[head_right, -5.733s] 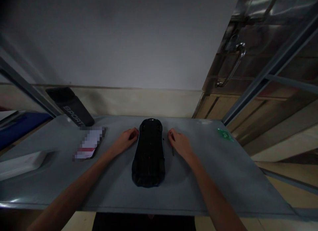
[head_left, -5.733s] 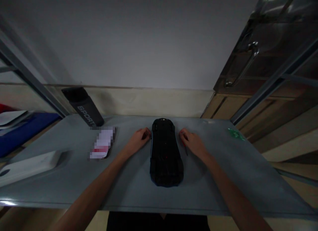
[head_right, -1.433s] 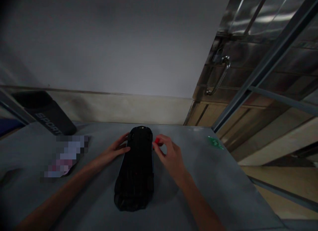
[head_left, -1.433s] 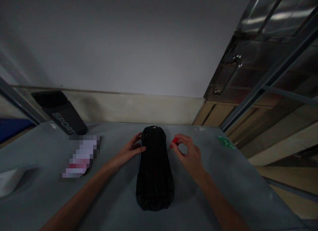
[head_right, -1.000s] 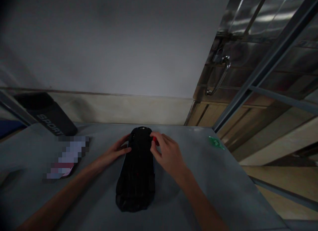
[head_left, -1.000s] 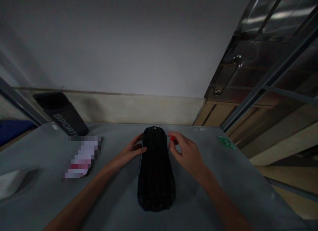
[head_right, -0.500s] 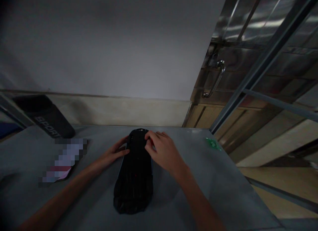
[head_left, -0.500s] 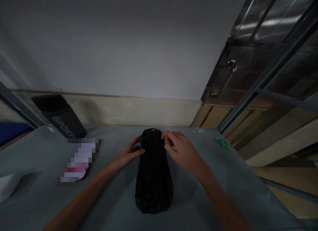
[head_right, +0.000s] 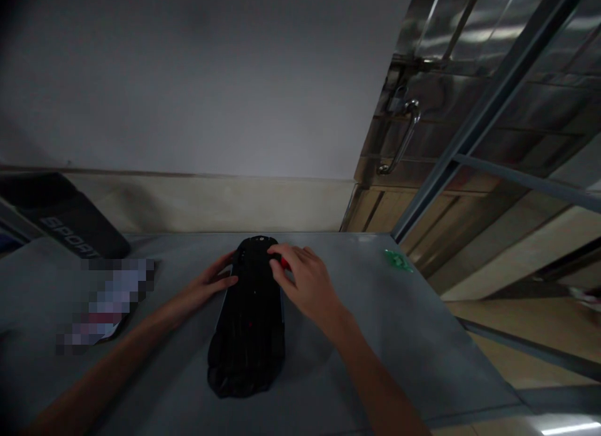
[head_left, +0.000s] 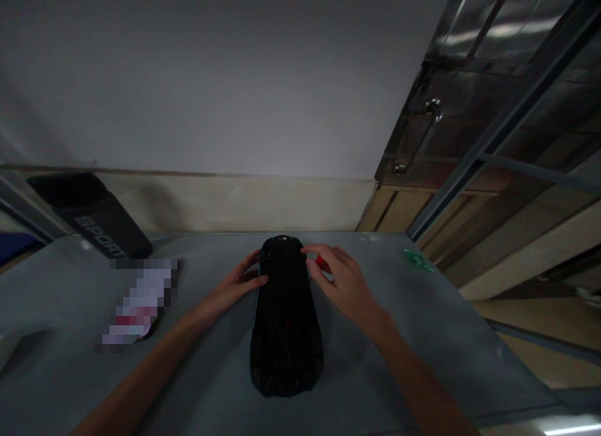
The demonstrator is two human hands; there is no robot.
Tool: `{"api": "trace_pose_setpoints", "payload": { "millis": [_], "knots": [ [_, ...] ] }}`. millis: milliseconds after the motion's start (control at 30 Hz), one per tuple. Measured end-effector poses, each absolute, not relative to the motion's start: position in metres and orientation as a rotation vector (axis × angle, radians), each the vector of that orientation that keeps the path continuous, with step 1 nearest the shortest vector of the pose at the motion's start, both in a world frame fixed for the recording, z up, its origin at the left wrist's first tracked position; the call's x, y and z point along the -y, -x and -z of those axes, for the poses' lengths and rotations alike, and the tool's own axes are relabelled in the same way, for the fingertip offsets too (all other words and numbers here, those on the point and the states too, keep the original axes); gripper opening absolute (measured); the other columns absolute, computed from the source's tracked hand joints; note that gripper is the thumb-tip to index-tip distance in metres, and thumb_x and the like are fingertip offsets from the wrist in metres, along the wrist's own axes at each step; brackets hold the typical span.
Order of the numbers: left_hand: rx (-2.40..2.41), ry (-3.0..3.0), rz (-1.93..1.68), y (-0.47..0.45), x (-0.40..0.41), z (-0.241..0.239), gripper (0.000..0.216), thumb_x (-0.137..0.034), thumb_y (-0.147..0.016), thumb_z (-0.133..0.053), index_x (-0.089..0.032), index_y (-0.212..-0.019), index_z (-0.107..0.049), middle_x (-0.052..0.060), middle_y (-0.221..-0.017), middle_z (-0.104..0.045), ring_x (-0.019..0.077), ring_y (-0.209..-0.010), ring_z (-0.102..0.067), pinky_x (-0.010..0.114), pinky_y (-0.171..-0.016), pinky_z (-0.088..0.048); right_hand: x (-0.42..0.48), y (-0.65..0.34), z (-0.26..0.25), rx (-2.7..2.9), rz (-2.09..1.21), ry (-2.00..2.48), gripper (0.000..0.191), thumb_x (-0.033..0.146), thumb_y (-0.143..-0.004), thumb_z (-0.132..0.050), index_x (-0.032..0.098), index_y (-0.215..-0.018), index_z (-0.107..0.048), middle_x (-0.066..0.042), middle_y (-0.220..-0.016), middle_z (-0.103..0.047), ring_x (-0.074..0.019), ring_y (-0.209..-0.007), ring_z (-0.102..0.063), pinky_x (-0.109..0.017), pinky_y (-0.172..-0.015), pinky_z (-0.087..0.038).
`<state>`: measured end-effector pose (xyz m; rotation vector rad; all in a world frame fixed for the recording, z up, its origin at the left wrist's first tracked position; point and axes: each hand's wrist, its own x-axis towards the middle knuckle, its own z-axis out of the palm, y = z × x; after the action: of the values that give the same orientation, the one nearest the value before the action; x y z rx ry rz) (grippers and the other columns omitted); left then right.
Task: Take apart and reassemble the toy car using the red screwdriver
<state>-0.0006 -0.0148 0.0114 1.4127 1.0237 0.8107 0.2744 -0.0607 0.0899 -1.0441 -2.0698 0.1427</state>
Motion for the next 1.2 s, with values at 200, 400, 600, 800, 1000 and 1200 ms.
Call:
{"api": "trace_pose_setpoints", "payload": {
  "millis": [200,400,600,800,1000,1200],
  "knots": [
    [-1.035,-1.400,-0.813,-0.0007,0.0160,-0.0156,0.092,-0.057,-0.084,-0.080,-0.032,-0.164,-0.041,0.009,-0.173,-0.040,0.0397,-0.156,-0.041,0.052,-0.128,-0.038,0.0615,-0.2706,-0.0866,2.044,-0.130,1.057,0.020,0.021,-0.107,-0.047,0.025,-0.121,-0.062,-0.008,-0.106,-0.076,-0.0227,-0.091,-0.071,-0.039,-0.085,-0.057],
    [-1.013,-1.417,-0.809,-0.0006,0.0153,-0.0145,0.092,-0.056,-0.085,-0.079,-0.032,-0.164,-0.039,0.009,-0.173,-0.038,0.0387,-0.156,-0.041,0.052,-0.128,-0.038,0.0633,-0.2753,-0.0920,2.106,-0.079,0.997,0.025,0.018,-0.107,-0.045,0.024,-0.125,-0.063,-0.007,-0.108,-0.077,-0.0235,-0.099,-0.072,-0.040,-0.092,-0.055],
    [-1.063,-1.400,-0.805,0.0014,0.0160,-0.0131,0.090,-0.056,-0.085,-0.080,-0.032,-0.163,-0.042,0.009,-0.175,-0.035,0.0391,-0.157,-0.040,0.051,-0.128,-0.037,0.0613,-0.2756,-0.0922,2.121,-0.037,0.975,0.025,0.018,-0.106,-0.050,0.023,-0.124,-0.066,-0.005,-0.096,-0.077,-0.0215,-0.088,-0.071,-0.037,-0.088,-0.055],
    [-1.004,-1.404,-0.816,0.0016,0.0115,-0.0060,0.091,-0.056,-0.084,-0.080,-0.032,-0.163,-0.041,0.009,-0.174,-0.036,0.0384,-0.154,-0.045,0.052,-0.126,-0.039,0.0615,-0.2754,-0.0891,2.078,-0.030,1.018,0.021,0.023,-0.106,-0.054,0.026,-0.120,-0.069,-0.004,-0.093,-0.077,-0.0205,-0.084,-0.071,-0.036,-0.083,-0.056],
    [-1.040,-1.396,-0.811,0.0001,0.0147,-0.0118,0.093,-0.057,-0.083,-0.080,-0.034,-0.164,-0.039,0.009,-0.174,-0.036,0.0388,-0.153,-0.046,0.053,-0.128,-0.036,0.0621,-0.2738,-0.0870,2.063,-0.057,1.029,0.027,0.019,-0.105,-0.049,0.025,-0.125,-0.067,-0.005,-0.099,-0.076,-0.0209,-0.085,-0.071,-0.036,-0.083,-0.057],
    [-1.026,-1.429,-0.793,0.0002,0.0149,-0.0148,0.091,-0.056,-0.085,-0.078,-0.034,-0.164,-0.039,0.008,-0.174,-0.038,0.0385,-0.153,-0.045,0.053,-0.127,-0.037,0.0616,-0.2753,-0.0865,2.029,-0.113,1.097,0.025,0.022,-0.105,-0.051,0.026,-0.123,-0.068,-0.002,-0.086,-0.073,-0.0198,-0.079,-0.069,-0.034,-0.080,-0.056]
  ]
}}
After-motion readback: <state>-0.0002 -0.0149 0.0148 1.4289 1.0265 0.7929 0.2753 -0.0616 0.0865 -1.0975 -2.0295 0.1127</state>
